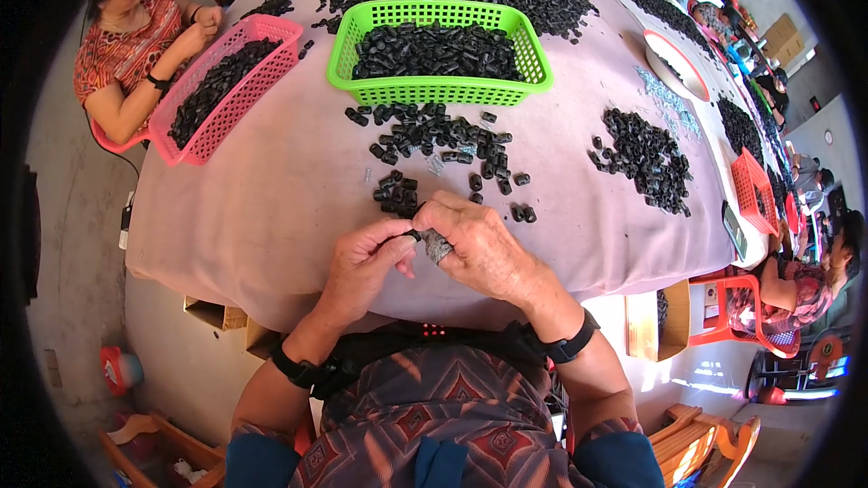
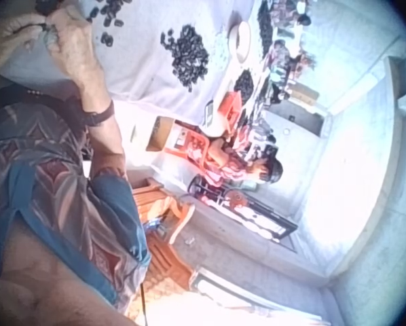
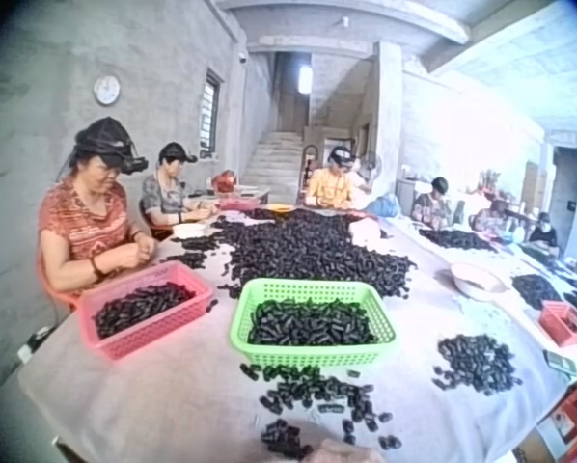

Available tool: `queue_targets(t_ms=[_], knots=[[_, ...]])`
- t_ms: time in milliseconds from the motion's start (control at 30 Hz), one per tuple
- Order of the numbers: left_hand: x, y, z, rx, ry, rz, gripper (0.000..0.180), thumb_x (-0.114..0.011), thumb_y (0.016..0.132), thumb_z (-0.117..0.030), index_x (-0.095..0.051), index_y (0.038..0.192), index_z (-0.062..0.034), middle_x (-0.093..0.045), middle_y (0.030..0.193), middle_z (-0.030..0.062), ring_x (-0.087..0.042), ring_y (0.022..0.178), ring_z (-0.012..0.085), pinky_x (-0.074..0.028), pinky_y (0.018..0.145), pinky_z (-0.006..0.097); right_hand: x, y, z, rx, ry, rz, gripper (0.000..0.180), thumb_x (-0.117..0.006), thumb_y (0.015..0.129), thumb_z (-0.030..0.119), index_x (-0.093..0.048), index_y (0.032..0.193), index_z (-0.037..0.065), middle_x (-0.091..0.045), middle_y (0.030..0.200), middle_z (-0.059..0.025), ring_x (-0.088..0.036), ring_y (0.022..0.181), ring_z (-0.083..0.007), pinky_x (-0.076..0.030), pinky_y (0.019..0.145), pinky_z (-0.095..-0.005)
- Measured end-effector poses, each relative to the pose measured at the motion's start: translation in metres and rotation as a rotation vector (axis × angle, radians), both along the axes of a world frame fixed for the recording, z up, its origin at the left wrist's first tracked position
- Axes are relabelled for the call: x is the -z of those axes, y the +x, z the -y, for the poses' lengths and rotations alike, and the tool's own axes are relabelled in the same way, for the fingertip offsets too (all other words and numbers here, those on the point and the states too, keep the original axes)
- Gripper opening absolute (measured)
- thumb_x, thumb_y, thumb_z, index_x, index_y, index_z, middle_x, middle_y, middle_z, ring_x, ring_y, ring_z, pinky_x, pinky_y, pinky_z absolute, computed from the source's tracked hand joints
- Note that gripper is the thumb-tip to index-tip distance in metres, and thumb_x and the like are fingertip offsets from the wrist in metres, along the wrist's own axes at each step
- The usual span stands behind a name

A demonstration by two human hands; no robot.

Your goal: Sorting small black plastic components at a work table.

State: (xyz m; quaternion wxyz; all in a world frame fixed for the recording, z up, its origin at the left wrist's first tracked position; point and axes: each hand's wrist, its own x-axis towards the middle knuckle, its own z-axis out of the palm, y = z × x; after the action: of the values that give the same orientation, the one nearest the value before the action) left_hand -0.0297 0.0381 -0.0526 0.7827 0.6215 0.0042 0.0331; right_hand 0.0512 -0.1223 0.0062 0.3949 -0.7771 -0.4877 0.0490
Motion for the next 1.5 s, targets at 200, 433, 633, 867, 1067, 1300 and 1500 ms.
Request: queue_targets(t_ms=[200, 433, 633, 867, 1067, 1300, 1500], knots=[[0.0, -0.005, 0.015, -0.17, 0.277, 0.117, 0.017, -0.055, 0.089, -0.002, -0.061, 0.104, 0.0009, -0.054, 0.075, 0.0032, -0.054, 0.062, 0.0084, -0.05, 0.056, 0.023, 0.009, 0.001, -0.003, 0.02, 0.062, 0.028, 0.025, -0.057, 0.067, -0.008, -0.05, 0.089, 0.001, -0.056, 0.082, -0.0153, -0.057, 0.077, -0.0379, -0.046, 0.063, -0.0409], [0.005, -0.005, 0.015, -0.325, 0.69, 0.287, 0.017, -0.056, 0.087, 0.001, -0.059, 0.104, 0.002, -0.053, 0.078, 0.0049, -0.054, 0.06, 0.0097, -0.045, 0.053, 0.023, 0.015, 0.0, -0.003, 0.046, 0.073, -0.028, 0.023, -0.055, 0.068, -0.009, -0.051, 0.089, 0.0, -0.057, 0.079, -0.0151, -0.057, 0.073, -0.0369, -0.046, 0.061, -0.0384], [0.0, 0.001, 0.013, -0.193, 0.179, 0.133, 0.016, -0.055, 0.089, -0.001, -0.059, 0.103, 0.0035, -0.056, 0.081, 0.0037, -0.054, 0.063, 0.009, -0.048, 0.057, 0.023, 0.018, 0.004, 0.0, 0.091, 0.141, -0.314, 0.028, -0.055, 0.066, -0.013, -0.052, 0.091, 0.0, -0.058, 0.078, -0.012, -0.06, 0.07, -0.0228, -0.047, 0.061, -0.0311], [-0.005, -0.001, 0.011, -0.063, 0.082, 0.007, 0.015, -0.054, 0.091, -0.006, -0.06, 0.103, 0.0024, -0.057, 0.079, 0.0036, -0.054, 0.067, 0.0079, -0.05, 0.06, 0.023, 0.016, 0.01, 0.009, 0.019, 0.127, -0.621, 0.022, -0.05, 0.075, -0.014, -0.054, 0.092, 0.0, -0.06, 0.08, -0.0032, -0.054, 0.072, -0.0068, -0.048, 0.061, -0.0244], [-0.01, -0.001, 0.01, -0.035, 0.0, -0.038, 0.015, -0.054, 0.091, -0.006, -0.059, 0.103, 0.002, -0.057, 0.079, 0.0021, -0.053, 0.068, 0.0074, -0.049, 0.062, 0.024, 0.008, 0.013, 0.01, -0.031, 0.154, -0.773, 0.014, -0.049, 0.082, -0.008, -0.056, 0.091, 0.0, -0.06, 0.081, -0.0019, -0.054, 0.071, -0.0064, -0.048, 0.057, -0.0224], [-0.016, -0.004, 0.007, 0.02, 0.038, 0.145, 0.018, -0.055, 0.089, -0.002, -0.058, 0.106, 0.0003, -0.049, 0.095, 0.0037, -0.051, 0.08, 0.0081, -0.046, 0.066, 0.022, 0.01, 0.012, 0.015, -0.109, 0.253, -1.34, 0.018, -0.061, 0.085, 0.019, -0.056, 0.097, 0.006, -0.059, 0.079, -0.0024, -0.057, 0.068, -0.0089, -0.046, 0.046, -0.0242], [-0.014, -0.003, 0.009, -0.052, 0.015, 0.326, 0.022, -0.056, 0.087, 0.001, -0.058, 0.109, -0.0015, -0.041, 0.11, 0.0065, -0.047, 0.1, 0.0127, -0.045, 0.083, 0.026, 0.016, -0.01, 0.0, 0.005, 0.286, -1.524, 0.036, -0.059, 0.085, 0.04, -0.057, 0.099, 0.008, -0.054, 0.074, 0.0009, -0.055, 0.067, -0.0076, -0.029, 0.043, -0.0182]])
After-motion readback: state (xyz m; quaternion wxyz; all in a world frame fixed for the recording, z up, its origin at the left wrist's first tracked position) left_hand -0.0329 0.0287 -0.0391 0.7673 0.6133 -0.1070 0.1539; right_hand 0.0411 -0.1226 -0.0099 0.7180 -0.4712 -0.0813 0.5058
